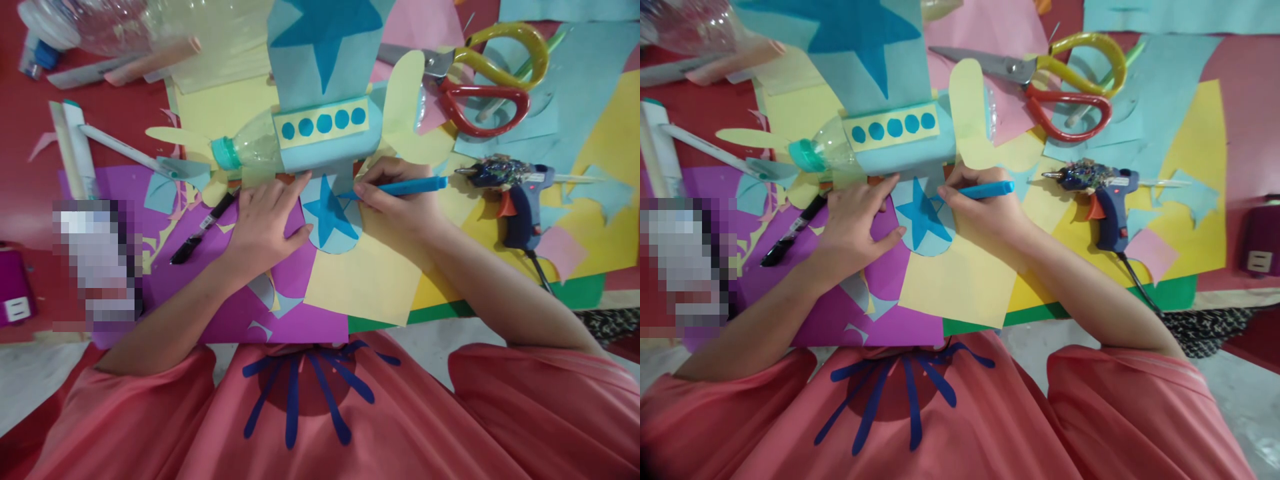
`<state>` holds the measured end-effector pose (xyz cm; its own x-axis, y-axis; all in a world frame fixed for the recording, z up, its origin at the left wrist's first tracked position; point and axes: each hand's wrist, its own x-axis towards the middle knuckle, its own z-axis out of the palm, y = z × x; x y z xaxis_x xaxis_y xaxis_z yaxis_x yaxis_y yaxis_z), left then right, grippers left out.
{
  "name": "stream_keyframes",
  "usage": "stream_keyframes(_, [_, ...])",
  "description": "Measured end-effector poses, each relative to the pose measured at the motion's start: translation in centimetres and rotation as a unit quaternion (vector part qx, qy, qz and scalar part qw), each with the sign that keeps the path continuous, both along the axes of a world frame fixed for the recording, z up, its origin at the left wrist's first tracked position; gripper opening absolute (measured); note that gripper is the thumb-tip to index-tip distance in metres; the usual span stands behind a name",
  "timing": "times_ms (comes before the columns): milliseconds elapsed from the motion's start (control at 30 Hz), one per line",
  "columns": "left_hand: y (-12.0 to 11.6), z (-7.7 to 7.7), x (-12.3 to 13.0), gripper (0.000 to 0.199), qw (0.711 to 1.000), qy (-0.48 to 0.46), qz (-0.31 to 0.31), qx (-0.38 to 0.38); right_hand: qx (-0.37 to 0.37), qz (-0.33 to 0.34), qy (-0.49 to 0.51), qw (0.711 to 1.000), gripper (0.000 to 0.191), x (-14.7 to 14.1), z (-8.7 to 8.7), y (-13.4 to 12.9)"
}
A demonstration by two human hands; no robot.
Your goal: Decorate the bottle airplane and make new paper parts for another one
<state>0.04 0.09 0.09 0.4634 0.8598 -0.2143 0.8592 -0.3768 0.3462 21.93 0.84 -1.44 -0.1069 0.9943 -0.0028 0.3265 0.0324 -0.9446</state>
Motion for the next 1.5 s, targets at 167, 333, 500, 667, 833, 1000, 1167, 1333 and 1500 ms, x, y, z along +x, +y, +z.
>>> stream_keyframes(167, [0.01, -0.06, -0.03, 0.059, 1.0, -0.005, 0.001, 0.003, -0.008, 0.003, -0.014, 1.0, 0.02, 0.09, -0.19, -0.1])
stream_keyframes(333, [0.03, 0.08, 0.03, 0.06, 1.0, 0.007, -0.001, -0.004, -0.02, 0.014, -0.022, 0.999, 0.024, 0.13, 0.2, 0.07])
stream_keyframes(500, [0.04, 0.09, -0.03, 0.059, 1.0, 0.004, -0.007, -0.003, -0.035, 0.025, -0.016, 0.999, 0.029, 0.11, 0.32, 0.15])
stream_keyframes(667, [0.04, -0.02, -0.03, 0.059, 1.0, 0.006, -0.003, 0.001, -0.003, 0.01, 0.003, 1.0, 0.022, 0.22, -0.01, 0.13])
stream_keyframes(833, [0.06, -0.02, 0.01, 0.061, 1.0, 0.013, -0.001, -0.004, 0.006, 0.014, 0.001, 1.0, 0.014, 0.34, -0.39, 0.07])
stream_keyframes(1000, [0.08, -0.04, 0.08, 0.061, 1.0, 0.019, 0.002, -0.01, 0.003, 0.024, 0.001, 1.0, 0.016, 0.27, -0.26, 0.04])
stream_keyframes(1167, [0.02, -0.07, 0.05, 0.06, 1.0, 0.01, -0.001, -0.002, -0.003, 0.028, 0.03, 0.999, 0.017, 0.18, 0.18, 0.23])
stream_keyframes(1333, [0.02, -0.04, 0.14, 0.06, 1.0, 0.019, 0.004, -0.004, 0.004, 0.018, 0.019, 1.0, 0.013, 0.21, -0.19, 0.13])
stream_keyframes(1500, [0.07, -0.08, 0.1, 0.061, 1.0, 0.026, 0.0, -0.007, 0.012, 0.017, -0.025, 0.999, 0.016, 0.3, -0.31, 0.04])
